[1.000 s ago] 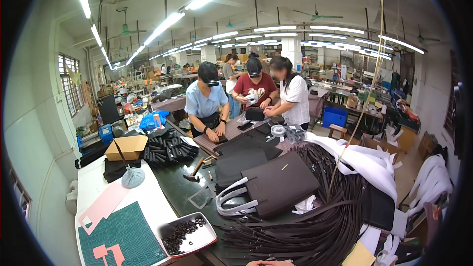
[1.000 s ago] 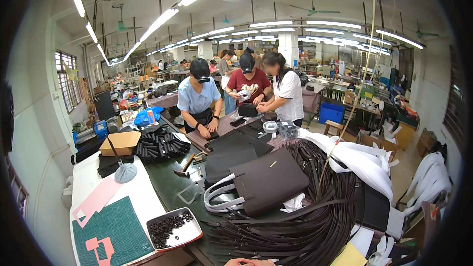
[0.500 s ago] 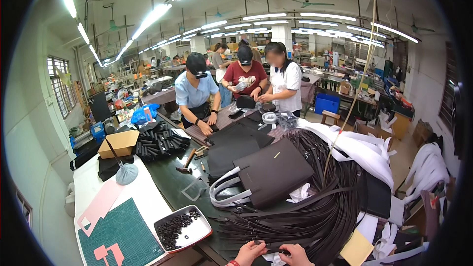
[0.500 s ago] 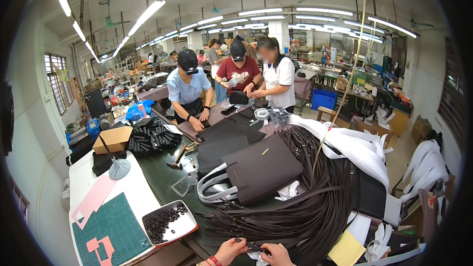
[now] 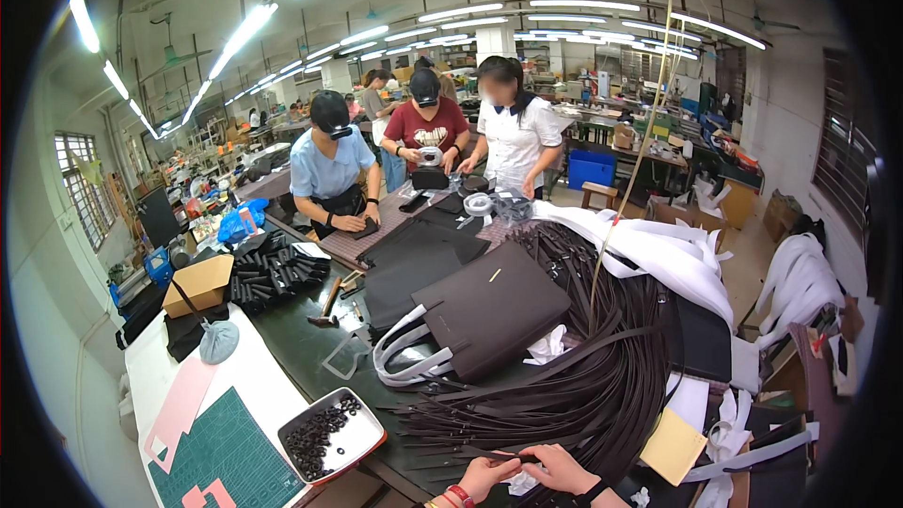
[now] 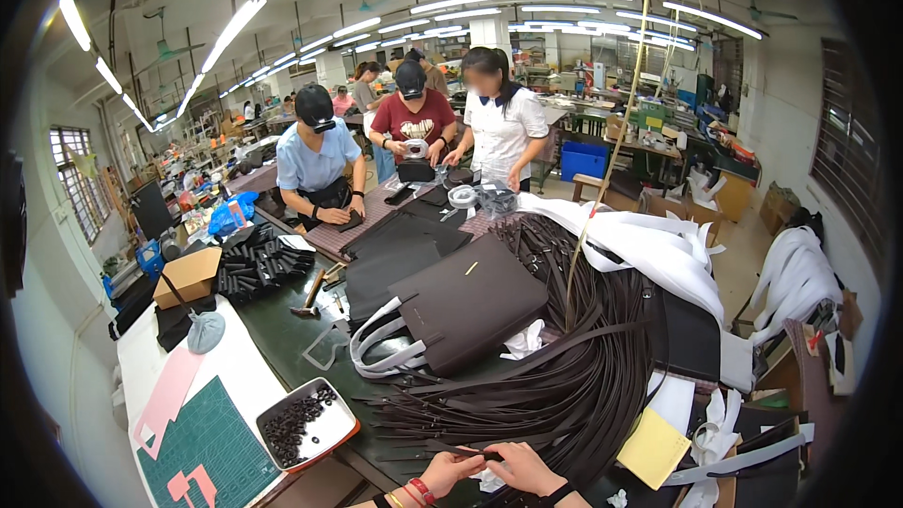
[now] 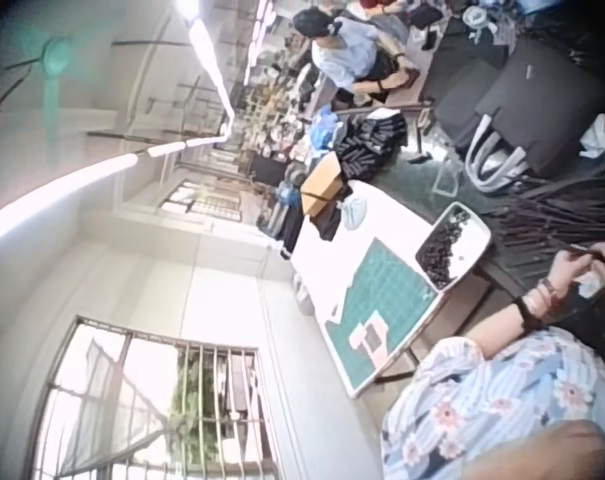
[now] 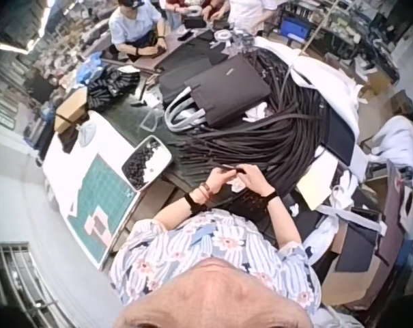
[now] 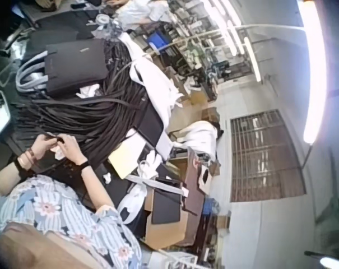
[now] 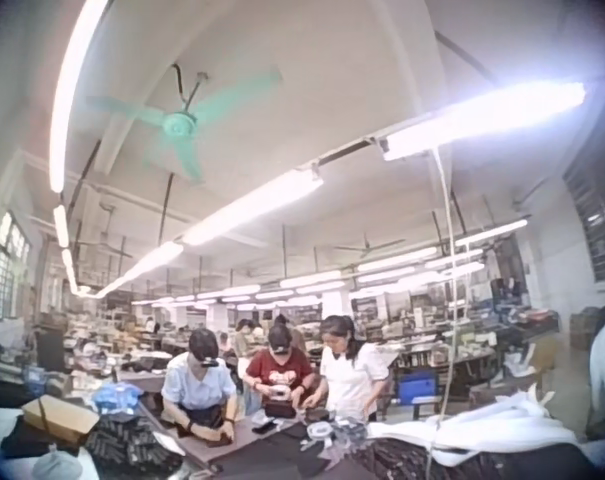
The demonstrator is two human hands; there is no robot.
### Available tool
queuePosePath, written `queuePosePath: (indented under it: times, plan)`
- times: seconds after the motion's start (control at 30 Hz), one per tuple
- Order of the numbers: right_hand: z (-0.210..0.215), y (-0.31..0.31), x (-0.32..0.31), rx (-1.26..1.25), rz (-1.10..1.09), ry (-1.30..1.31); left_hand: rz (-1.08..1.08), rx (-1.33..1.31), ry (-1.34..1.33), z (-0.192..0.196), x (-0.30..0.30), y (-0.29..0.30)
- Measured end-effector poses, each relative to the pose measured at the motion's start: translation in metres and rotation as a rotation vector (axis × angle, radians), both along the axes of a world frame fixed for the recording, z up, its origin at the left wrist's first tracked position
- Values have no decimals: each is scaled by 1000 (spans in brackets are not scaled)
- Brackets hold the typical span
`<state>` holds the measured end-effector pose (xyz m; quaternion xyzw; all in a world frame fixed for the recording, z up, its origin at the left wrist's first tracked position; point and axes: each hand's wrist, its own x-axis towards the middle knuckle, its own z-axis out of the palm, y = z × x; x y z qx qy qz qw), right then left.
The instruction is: The person attaches small black plastic clips to the ends of long black straps by hand. They pick up a strap, slide a clip onto the end, and place the finished strap onto a growing pile on the table. The process is repetitive and performed entirely by hand without tools.
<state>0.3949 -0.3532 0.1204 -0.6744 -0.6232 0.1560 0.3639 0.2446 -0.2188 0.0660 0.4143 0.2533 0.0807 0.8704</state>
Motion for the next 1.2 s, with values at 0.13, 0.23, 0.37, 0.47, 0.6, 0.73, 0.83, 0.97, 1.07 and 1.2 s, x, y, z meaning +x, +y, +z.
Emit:
queuePosePath:
  times: [0.13,0.23,0.37,0.47,0.6,0.73,0.83,0.97,1.07,1.2]
  plan:
    - [-2,1,2,-67,-87,111,-63,-41,15,17,0,-3]
    - [2,6,-6,-38,-125,110,-8,77,-38,41,-5,-11]
    - [-1,6,-7,60,-157,238,9,46,71,23,1,-11]
    - [-2,7,-2,27,-172,316,-76,33,46,22,8,1]
    - [3,15,4,-8,-171,396,20,-107,-41,22,13,13]
    - [18,19,-2,121,-130,-25,100,48,14,18,14,11]
    - [2,21,-6,127,-211,-180,126,200,99,27,13,4]
    - [2,22,-13,131,-155,-87,164,215,160,15,14,2]
    - [-5,24,-13,188,-157,-68,157,121,132,13,16,-1]
    - [-11,21,-16,194,-160,14,122,50,107,22,14,-5]
